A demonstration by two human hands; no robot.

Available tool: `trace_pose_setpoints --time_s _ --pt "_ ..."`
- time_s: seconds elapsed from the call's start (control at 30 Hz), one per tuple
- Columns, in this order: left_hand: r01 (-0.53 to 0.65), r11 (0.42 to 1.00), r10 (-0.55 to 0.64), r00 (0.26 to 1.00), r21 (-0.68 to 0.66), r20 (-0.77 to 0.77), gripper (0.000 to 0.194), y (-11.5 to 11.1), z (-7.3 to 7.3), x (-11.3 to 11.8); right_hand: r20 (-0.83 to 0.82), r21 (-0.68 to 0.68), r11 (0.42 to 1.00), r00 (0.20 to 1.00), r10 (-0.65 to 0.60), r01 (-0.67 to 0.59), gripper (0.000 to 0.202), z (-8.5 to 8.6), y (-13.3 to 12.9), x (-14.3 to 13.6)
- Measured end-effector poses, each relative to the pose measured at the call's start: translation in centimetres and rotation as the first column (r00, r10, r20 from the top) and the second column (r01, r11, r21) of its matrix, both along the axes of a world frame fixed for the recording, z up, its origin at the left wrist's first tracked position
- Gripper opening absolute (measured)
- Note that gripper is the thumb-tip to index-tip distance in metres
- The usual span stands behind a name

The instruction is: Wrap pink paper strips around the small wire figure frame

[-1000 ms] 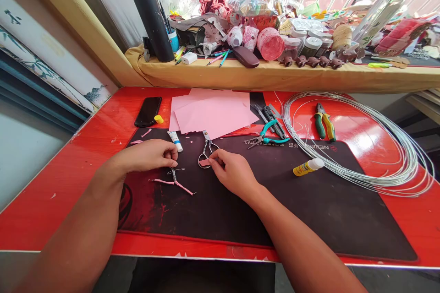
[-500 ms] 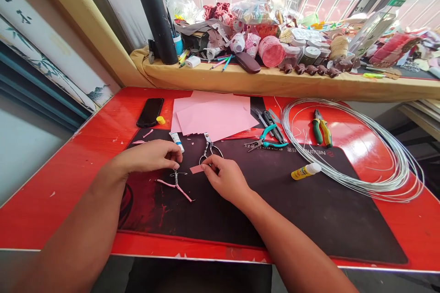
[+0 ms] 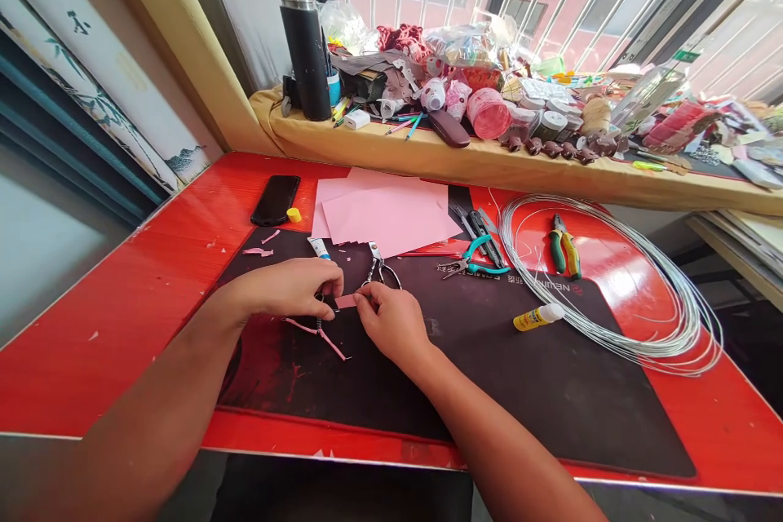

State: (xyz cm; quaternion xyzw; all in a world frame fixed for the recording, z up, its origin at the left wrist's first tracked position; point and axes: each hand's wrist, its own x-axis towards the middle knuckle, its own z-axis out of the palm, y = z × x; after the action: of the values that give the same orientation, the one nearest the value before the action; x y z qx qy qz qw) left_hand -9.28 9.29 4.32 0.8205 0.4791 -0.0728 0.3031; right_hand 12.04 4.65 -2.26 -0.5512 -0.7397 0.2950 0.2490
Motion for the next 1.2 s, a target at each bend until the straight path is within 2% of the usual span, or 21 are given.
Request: trace_pose_setpoints --time_s 0.13,0.3,0.47,0.6,0.77,1.07,1.2 --pt "0.039 0.999 -0.038 0.998 0.028 -0.047 0.026 -0.1 -0.5 0.6 -0.017 -0.021 1.000 1.000 0.006 -0.007 0.023 0.2 -0.1 -0.4" --pt "0.050 0.997 -0.048 0.998 0.058 -0.042 0.017 0.1 -1.8 0.6 -0.067 -0.048 0.998 0.997 0.035 -0.039 0.024 0.1 -0.1 -0.5" --pt "0.082 0.993 -0.079 0.996 0.082 -0.037 0.002 0.0 -1.4 0.6 -0.168 -0.072 0.997 0.986 0.017 -0.029 0.024 -0.2 0.0 -0.3" --pt "0.059 0.997 -0.058 0.998 0.049 -0.013 0.009 -0.1 -0.9 0.6 -0.109 -0.058 0.997 0.993 0.043 -0.049 0.023 -0.2 0.0 -0.2" --pt "0.039 0.998 -0.038 0.999 0.042 -0.014 0.009 -0.1 -1.2 0.6 -0.070 -0.047 0.998 0.997 0.034 -0.038 0.024 -0.1 0.1 -0.4" --pt "0.062 0.993 -0.067 0.997 0.097 0.040 0.021 0.2 -1.6 0.6 -0.161 -0.083 0.995 0.986 0.038 -0.052 0.025 -0.2 0.3 -0.5" --pt "0.025 0.992 -0.033 0.998 0.125 0.059 0.016 0.3 -1.8 0.5 -0.192 -0.087 0.993 0.980 0.058 -0.075 0.025 -0.1 0.4 -0.3"
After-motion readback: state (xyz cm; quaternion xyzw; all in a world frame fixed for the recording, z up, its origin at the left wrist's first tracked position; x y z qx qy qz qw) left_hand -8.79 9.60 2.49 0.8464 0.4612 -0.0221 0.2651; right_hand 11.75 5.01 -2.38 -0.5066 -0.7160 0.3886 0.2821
